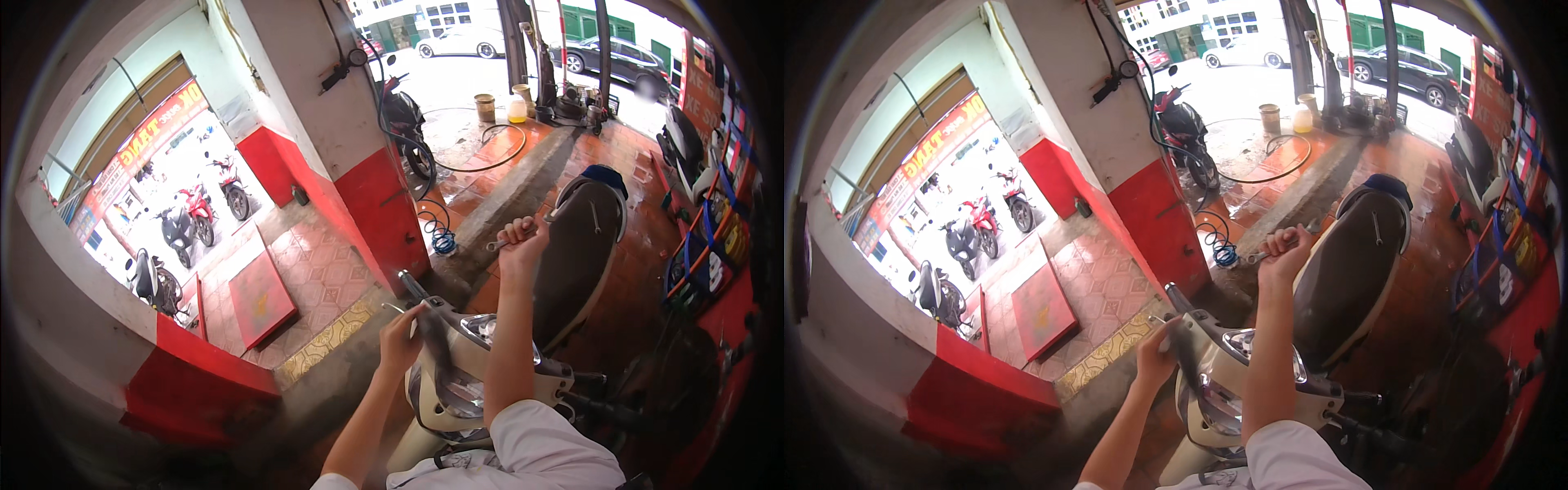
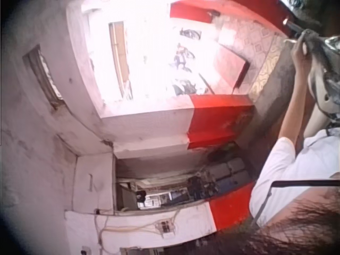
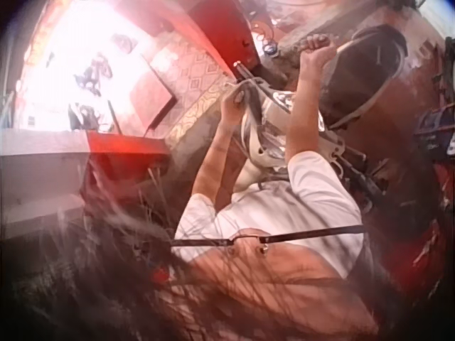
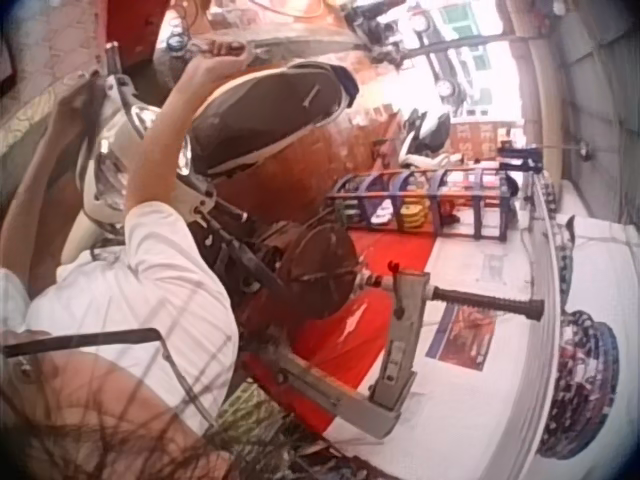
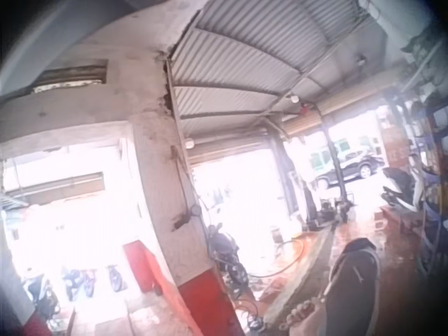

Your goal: The person uses a wrench to loosen or tighten a screw on the front headlight assembly of a motorcycle, then picks up a rearview mirror from the seat and installs it by screwing it into the handlebar mount by hand and with a wrench.

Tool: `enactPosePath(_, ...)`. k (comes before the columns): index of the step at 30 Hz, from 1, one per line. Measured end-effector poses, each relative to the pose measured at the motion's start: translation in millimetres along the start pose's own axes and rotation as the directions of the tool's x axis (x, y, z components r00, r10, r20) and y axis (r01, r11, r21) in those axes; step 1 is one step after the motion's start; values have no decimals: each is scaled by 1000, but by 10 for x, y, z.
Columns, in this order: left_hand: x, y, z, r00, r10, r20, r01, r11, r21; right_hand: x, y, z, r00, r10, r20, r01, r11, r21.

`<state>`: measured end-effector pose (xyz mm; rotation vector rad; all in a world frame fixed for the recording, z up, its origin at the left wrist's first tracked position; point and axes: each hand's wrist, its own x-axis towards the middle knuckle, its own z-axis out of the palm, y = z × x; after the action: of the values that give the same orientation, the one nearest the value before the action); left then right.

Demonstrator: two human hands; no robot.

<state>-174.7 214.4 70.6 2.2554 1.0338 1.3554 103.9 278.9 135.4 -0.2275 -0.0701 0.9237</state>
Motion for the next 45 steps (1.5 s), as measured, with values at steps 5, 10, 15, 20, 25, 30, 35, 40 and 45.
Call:
enactPosePath(5, 784, -64, 175, 927, -311, 211, 314, 949, 17, 6, -132, -7, 998, 9, 63, -11, 1000, 26)
enactPosePath(10, 556, -737, 165, 718, -696, 13, 540, 544, -642, -67, 151, 56, 988, 129, 84, -121, 988, -99)
enactPosePath(15, -149, -185, 214, 852, -403, -336, 124, 777, -617, -37, 155, 42, 986, 150, 78, -143, 986, -84)
enactPosePath(20, 204, -8, 99, 993, -33, 111, 47, 990, -132, -33, 81, 43, 990, 127, 60, -124, 991, -47)
enactPosePath(25, 763, -196, 179, 883, -419, 209, 459, 864, -208, -96, 121, 97, 994, 111, 18, -110, 993, -48)
enactPosePath(30, 391, -657, 193, 683, -731, 0, 470, 438, -766, -35, 98, 43, 995, 103, 7, -103, 994, -43)
enactPosePath(35, -144, -22, 205, 935, -283, -215, 223, 938, -267, -29, 40, 31, 997, 67, 25, -67, 998, 16)
enactPosePath(40, 399, -85, 216, 984, -112, 138, 108, 993, 36, 21, -178, -43, 1000, -26, -15, 27, 997, 79)
enactPosePath(45, 704, -631, 275, 720, -686, 106, 614, 558, -559, -23, -121, 9, 999, -8, -35, 11, 997, 77)
